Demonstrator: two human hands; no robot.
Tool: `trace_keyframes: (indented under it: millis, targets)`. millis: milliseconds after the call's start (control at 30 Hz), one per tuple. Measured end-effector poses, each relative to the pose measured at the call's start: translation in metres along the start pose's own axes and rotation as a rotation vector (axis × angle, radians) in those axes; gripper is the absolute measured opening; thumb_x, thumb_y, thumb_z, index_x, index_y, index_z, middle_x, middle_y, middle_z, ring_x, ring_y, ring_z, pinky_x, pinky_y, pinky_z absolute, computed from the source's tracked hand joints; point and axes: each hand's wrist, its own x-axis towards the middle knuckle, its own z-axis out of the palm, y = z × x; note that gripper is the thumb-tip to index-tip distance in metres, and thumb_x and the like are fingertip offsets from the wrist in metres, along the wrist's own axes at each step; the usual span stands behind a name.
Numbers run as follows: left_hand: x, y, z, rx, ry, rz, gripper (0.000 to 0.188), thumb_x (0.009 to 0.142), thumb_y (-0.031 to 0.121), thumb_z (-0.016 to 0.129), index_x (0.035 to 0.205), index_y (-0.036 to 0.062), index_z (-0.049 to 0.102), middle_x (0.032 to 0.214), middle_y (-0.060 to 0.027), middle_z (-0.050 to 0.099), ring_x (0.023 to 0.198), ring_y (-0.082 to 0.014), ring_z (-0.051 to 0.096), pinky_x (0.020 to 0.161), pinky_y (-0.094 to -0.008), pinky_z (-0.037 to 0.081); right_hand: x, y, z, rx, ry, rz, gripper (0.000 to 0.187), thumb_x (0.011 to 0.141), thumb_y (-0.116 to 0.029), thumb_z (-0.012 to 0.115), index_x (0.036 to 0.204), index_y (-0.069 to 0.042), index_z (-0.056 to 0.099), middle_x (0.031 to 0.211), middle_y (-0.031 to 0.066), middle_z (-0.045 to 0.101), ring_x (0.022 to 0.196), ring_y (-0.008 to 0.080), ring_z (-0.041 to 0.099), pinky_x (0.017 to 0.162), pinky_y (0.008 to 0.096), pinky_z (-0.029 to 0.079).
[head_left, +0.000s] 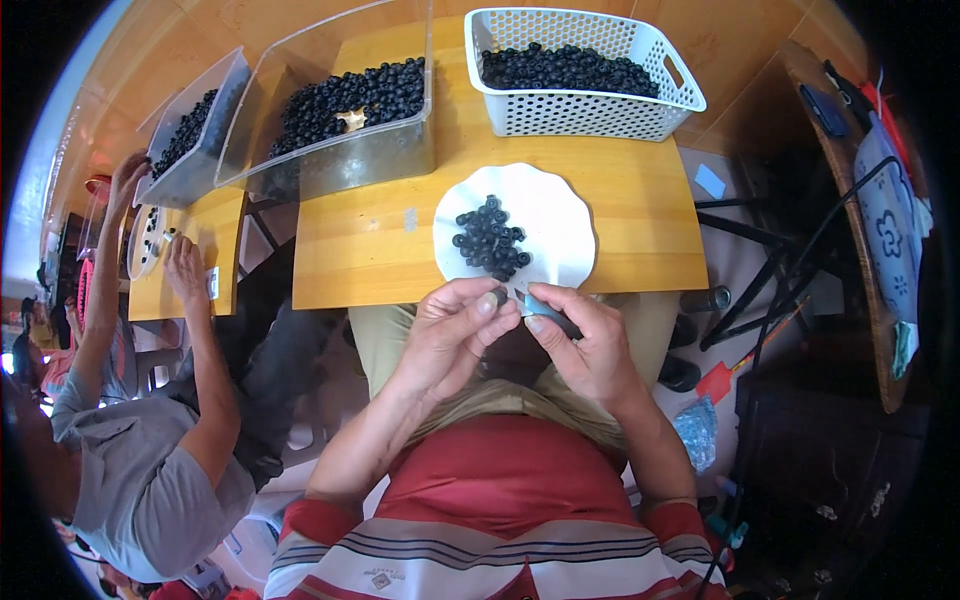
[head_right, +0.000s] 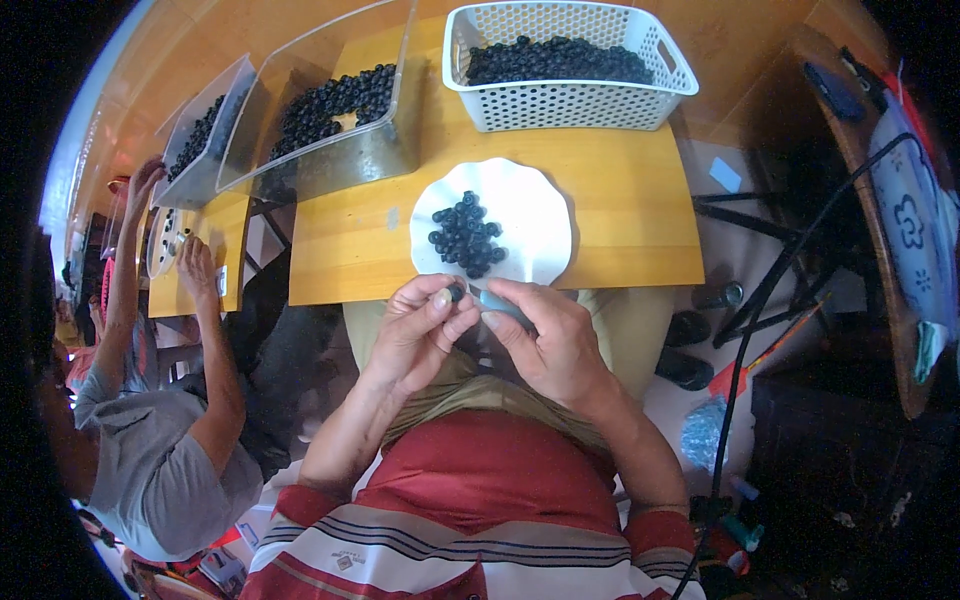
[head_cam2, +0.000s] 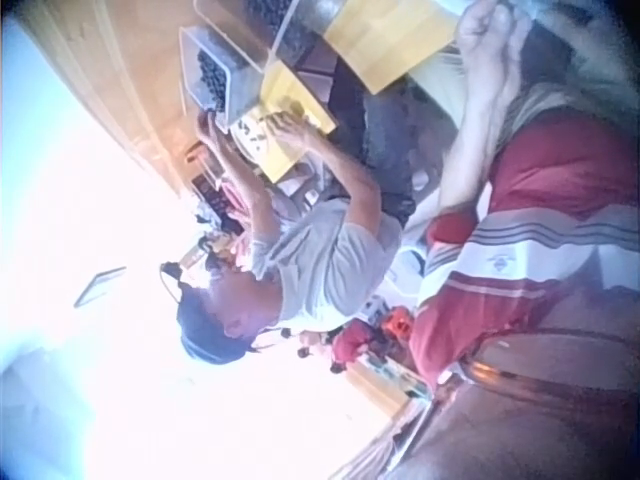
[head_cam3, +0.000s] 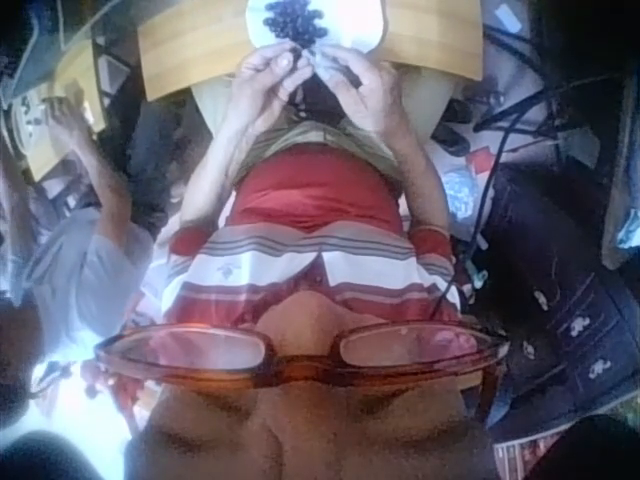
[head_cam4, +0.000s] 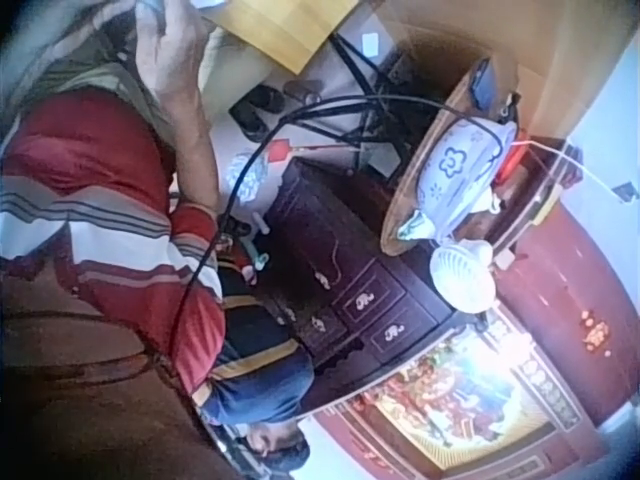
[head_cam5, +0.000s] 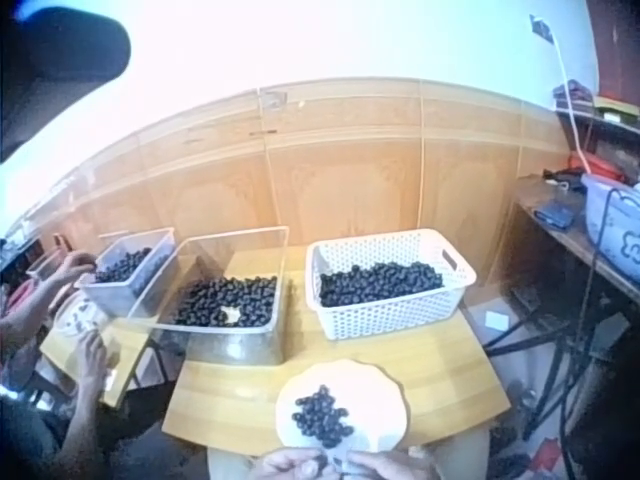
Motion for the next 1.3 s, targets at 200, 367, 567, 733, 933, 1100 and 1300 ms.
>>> trace_keyframes:
  millis: [200,367,567,733,933,1100,1300]
  targets:
    - [-0.002,-0.001,-0.002,-0.038,0.024,-0.028,0.015,0.098,0.004,0.067,0.113,0.0021,0.070,0.106,-0.0113,0.073,0.101,-0.0222,0.073,0.093,-0.0369,0.064,0.001,0.000,0.005,0.014,-0.008,-0.111,0.027,0.096,-0.014,0.072,0.117,0.002,0.066,0.100,0.0185,0.072,0.087,0.0319,0.072,0.074,0.0380,0.056]
    - [-0.003,-0.003,-0.002,-0.053,0.026,-0.044,0.015,0.097,0.004,0.068,0.112,0.0022,0.071,0.107,-0.0115,0.073,0.099,-0.0219,0.073,0.091,-0.0364,0.064,0.001,0.003,0.005,0.012,0.000,-0.168,0.027,0.094,-0.011,0.073,0.116,0.002,0.066,0.094,0.0163,0.072,0.078,0.0293,0.070,0.067,0.0369,0.054]
    - [-0.005,-0.007,-0.003,-0.032,0.028,-0.023,0.014,0.097,0.004,0.068,0.110,0.0020,0.072,0.108,-0.0122,0.073,0.099,-0.0214,0.073,0.089,-0.0360,0.064,0.001,0.004,0.006,-0.018,0.018,-0.197,0.029,0.090,-0.009,0.076,0.116,0.001,0.067,0.090,0.0154,0.072,0.075,0.0285,0.070,0.064,0.0366,0.054]
    - [-0.008,-0.007,-0.001,-0.004,0.011,-0.005,0.013,0.098,0.005,0.067,0.110,0.0021,0.072,0.107,-0.0111,0.074,0.098,-0.0198,0.072,0.089,-0.0361,0.064,0.001,0.005,0.004,-0.014,0.025,-0.214,0.029,0.088,-0.008,0.078,0.114,0.001,0.069,0.088,0.0152,0.072,0.074,0.0284,0.070,0.064,0.0365,0.054]
    - [-0.012,-0.004,0.002,0.042,0.004,-0.011,0.010,0.099,0.007,0.067,0.106,0.0023,0.071,0.103,-0.0113,0.074,0.094,-0.0174,0.072,0.088,-0.0362,0.064,0.002,0.001,0.000,0.006,-0.003,-0.222,0.025,0.090,-0.005,0.076,0.113,0.004,0.072,0.086,0.0141,0.073,0.075,0.0232,0.070,0.066,0.0317,0.053]
    - [-0.013,-0.004,0.004,0.052,-0.001,-0.003,0.009,0.099,0.008,0.067,0.105,0.0020,0.071,0.103,-0.0116,0.074,0.093,-0.0168,0.072,0.087,-0.0356,0.065,0.002,0.000,0.000,0.008,0.008,-0.247,0.029,0.086,-0.007,0.079,0.113,0.001,0.072,0.082,0.0144,0.070,0.070,0.0277,0.068,0.061,0.0358,0.052]
    - [-0.015,-0.005,0.006,0.048,0.017,-0.009,0.011,0.098,0.007,0.068,0.107,0.0020,0.071,0.105,-0.0119,0.073,0.092,-0.0172,0.073,0.086,-0.0351,0.065,0.002,0.000,-0.002,-0.022,0.015,-0.266,0.030,0.084,-0.007,0.080,0.112,0.001,0.072,0.082,0.0144,0.070,0.070,0.0280,0.068,0.061,0.0368,0.052]
